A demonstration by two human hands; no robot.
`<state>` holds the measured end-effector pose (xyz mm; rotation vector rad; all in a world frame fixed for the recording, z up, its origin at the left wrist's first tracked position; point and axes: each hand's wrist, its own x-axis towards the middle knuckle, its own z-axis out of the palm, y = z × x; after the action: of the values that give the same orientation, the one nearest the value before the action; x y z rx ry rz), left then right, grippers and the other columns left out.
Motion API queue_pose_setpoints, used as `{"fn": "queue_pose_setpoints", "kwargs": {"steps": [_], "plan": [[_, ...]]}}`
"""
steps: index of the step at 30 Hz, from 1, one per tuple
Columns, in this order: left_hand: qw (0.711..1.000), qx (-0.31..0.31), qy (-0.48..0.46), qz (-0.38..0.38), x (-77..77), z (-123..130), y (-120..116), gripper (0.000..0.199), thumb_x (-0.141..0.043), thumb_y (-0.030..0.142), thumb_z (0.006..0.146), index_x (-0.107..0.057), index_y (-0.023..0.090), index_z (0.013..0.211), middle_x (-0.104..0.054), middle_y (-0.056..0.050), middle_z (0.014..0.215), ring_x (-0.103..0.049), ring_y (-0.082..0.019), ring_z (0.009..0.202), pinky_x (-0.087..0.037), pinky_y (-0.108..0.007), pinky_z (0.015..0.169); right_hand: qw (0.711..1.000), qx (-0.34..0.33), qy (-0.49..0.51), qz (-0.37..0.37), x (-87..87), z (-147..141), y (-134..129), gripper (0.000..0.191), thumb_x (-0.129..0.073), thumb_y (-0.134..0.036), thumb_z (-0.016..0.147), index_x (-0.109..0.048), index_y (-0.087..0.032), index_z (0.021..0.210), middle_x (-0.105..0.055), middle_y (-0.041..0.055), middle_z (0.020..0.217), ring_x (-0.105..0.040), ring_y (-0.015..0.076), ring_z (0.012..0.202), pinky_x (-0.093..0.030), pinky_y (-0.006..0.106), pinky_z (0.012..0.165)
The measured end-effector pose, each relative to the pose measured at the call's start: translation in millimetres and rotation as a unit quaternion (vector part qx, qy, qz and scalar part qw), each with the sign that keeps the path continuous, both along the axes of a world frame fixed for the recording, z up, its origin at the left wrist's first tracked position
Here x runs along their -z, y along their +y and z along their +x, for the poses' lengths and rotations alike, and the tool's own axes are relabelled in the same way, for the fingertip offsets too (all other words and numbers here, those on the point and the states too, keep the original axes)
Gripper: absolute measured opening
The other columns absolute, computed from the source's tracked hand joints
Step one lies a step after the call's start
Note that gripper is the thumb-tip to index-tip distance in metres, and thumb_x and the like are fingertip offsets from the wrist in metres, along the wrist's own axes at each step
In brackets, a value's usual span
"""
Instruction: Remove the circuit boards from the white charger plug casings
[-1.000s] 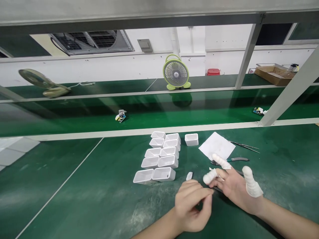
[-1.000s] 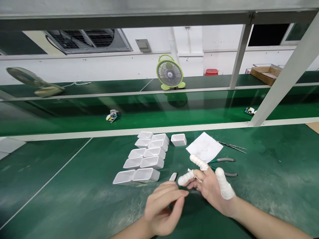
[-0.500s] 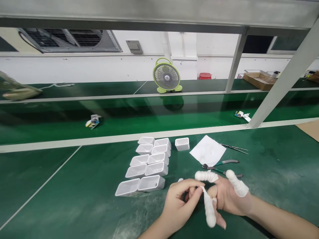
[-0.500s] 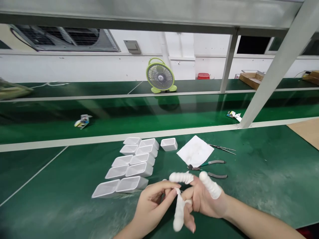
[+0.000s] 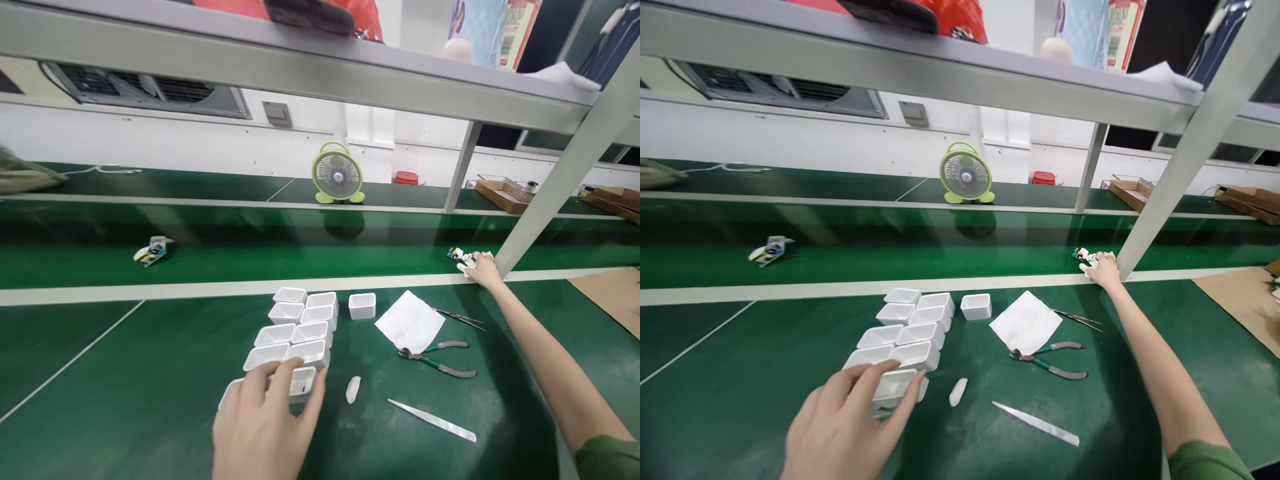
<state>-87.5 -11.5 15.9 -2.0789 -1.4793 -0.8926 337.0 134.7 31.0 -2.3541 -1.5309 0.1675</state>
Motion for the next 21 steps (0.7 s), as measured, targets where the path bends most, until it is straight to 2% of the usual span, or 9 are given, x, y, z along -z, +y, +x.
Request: {"fn": "queue_pose_setpoints", "kwargs": {"steps": [3, 6, 8, 11, 13, 15, 17, 21], "plan": [[0.999, -0.031, 0.015, 0.011, 18.6, -13.6, -7.2, 0.032, -0.045, 0.035, 0.096, -0.065, 0.012, 0.086, -0.056, -0.011, 0.083, -0.049, -0.024, 0.066, -0.037, -0.031, 0.056, 0.995, 0.037, -0.064, -0.061, 12.9, 13.7, 26.1, 0.035, -0.062, -0.037, 0.094, -0.059, -0.017, 0.122, -0.057, 0.0101, 0.129, -0.059, 0.0261, 0.114, -0.05, 0.049, 0.096], [1.0, 0.001, 0.004, 0.028, 29.4, -14.7, -8.7, 0.025, -0.049, 0.026, 0.095, -0.065, 0.014, 0.08, -0.054, -0.007, 0.079, -0.046, -0.019, 0.063, -0.035, -0.029, 0.056, 0.987, 0.037, -0.117, -0.101, 17.6, 15.8, 37.8, 0.031, -0.06, -0.037, 0.096, -0.06, -0.016, 0.118, -0.061, 0.0094, 0.122, -0.062, 0.0232, 0.107, -0.054, 0.045, 0.091], [0.999, 0.041, -0.007, 0.018, 30.0, -12.1, -9.5, 0.02, -0.051, 0.019, 0.093, -0.064, 0.015, 0.079, -0.052, -0.006, 0.078, -0.046, -0.016, 0.062, -0.037, -0.027, 0.058, 0.982, 0.014, -0.15, -0.118, 8.5, 18.9, 40.7, 0.029, -0.06, -0.037, 0.096, -0.061, -0.016, 0.116, -0.063, 0.0086, 0.117, -0.064, 0.0217, 0.101, -0.055, 0.042, 0.087], [0.995, 0.097, -0.025, -0.025, 27.7, -5.6, -15.4, 0.012, -0.053, 0.015, 0.089, -0.064, 0.018, 0.084, -0.054, -0.007, 0.088, -0.053, -0.017, 0.074, -0.043, -0.027, 0.064, 0.969, -0.044, -0.215, -0.115, -22.1, 27.3, 38.0, 0.029, -0.061, -0.036, 0.095, -0.062, -0.015, 0.114, -0.063, 0.0086, 0.119, -0.062, 0.0233, 0.106, -0.053, 0.045, 0.092], [0.992, 0.106, -0.05, -0.049, 28.1, 0.6, -21.5, 0.012, -0.052, 0.015, 0.089, -0.063, 0.02, 0.087, -0.054, -0.01, 0.098, -0.056, -0.021, 0.085, -0.046, -0.031, 0.069, 0.955, -0.092, -0.263, -0.102, -45.0, 30.5, 31.7, 0.028, -0.062, -0.035, 0.095, -0.062, -0.015, 0.115, -0.06, 0.0095, 0.125, -0.058, 0.0259, 0.115, -0.048, 0.049, 0.098], [0.989, 0.087, -0.094, -0.078, 31.2, 7.7, -26.8, 0.013, -0.048, 0.018, 0.091, -0.061, 0.02, 0.089, -0.054, -0.013, 0.106, -0.057, -0.026, 0.094, -0.048, -0.036, 0.073, 0.939, -0.145, -0.296, -0.101, -61.1, 27.5, 23.5, 0.027, -0.063, -0.033, 0.094, -0.062, -0.015, 0.113, -0.057, 0.0099, 0.129, -0.054, 0.0276, 0.121, -0.045, 0.052, 0.102], [0.981, 0.068, -0.142, -0.11, 36.4, 13.5, -29.3, 0.014, -0.045, 0.024, 0.094, -0.058, 0.02, 0.095, -0.054, -0.015, 0.112, -0.057, -0.03, 0.103, -0.05, -0.04, 0.077, 0.922, -0.199, -0.31, -0.116, -66.1, 17.3, 15.1, 0.024, -0.064, -0.031, 0.093, -0.064, -0.014, 0.11, -0.058, 0.0096, 0.127, -0.053, 0.0279, 0.122, -0.044, 0.052, 0.103], [0.971, 0.035, -0.194, -0.135, 48.7, 14.3, -26.4, 0.03, -0.052, 0.044, 0.092, -0.054, 0.019, 0.108, -0.056, -0.016, 0.116, -0.059, -0.034, 0.109, -0.055, -0.043, 0.078, 0.905, -0.263, -0.299, -0.148, -55.6, -7.6, -0.8, 0.024, -0.064, -0.031, 0.093, -0.064, -0.015, 0.111, -0.06, 0.0086, 0.123, -0.056, 0.026, 0.117, -0.046, 0.049, 0.101]]}}
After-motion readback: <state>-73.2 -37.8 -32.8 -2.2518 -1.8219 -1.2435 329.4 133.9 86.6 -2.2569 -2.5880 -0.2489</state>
